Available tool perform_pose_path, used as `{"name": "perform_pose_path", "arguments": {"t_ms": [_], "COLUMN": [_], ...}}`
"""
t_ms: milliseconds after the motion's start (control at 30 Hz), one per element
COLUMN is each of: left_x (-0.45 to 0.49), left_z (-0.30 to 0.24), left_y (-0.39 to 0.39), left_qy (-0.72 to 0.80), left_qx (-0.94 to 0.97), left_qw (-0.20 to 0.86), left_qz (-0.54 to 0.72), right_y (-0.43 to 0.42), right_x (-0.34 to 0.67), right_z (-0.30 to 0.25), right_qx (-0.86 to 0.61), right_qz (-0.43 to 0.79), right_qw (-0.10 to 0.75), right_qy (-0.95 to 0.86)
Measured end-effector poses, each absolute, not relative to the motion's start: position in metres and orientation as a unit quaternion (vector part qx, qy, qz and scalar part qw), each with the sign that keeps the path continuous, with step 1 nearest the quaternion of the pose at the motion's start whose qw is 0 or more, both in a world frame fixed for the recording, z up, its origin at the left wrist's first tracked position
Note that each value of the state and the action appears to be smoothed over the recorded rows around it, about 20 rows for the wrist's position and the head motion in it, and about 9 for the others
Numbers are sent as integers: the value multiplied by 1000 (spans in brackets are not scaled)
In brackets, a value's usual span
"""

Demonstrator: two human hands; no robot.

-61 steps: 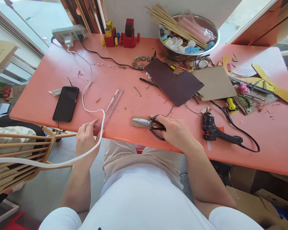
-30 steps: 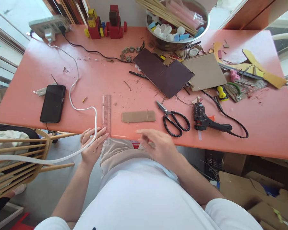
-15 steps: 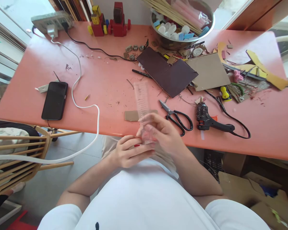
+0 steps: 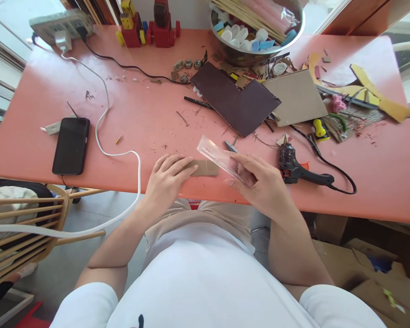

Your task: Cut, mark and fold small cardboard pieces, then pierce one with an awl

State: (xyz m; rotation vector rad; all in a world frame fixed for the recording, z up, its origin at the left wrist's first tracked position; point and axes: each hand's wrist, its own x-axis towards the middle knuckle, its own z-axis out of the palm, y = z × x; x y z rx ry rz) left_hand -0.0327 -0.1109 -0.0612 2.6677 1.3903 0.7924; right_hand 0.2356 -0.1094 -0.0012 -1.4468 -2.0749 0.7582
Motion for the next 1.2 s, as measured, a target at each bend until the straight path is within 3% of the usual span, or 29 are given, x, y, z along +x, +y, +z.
{"name": "perform_pose_path", "arguments": {"t_ms": [267, 533, 1200], "left_x": [-46, -46, -48], "left_z": [-65, -74, -91], "left_y": [-133, -148, -149], "left_qy": [438, 454, 480], "left_qx": [819, 807, 783], "left_qw": [-45, -53, -47], "left_qz": [367, 373, 394], "right_y": [-105, -91, -73], "right_x": [214, 211, 203], "right_z": [-17, -21, -17], "right_qx": [-515, -453, -461], "right_qz": [212, 126, 207], "right_qw": [134, 63, 113], "right_qy": [-820, -880, -855]}}
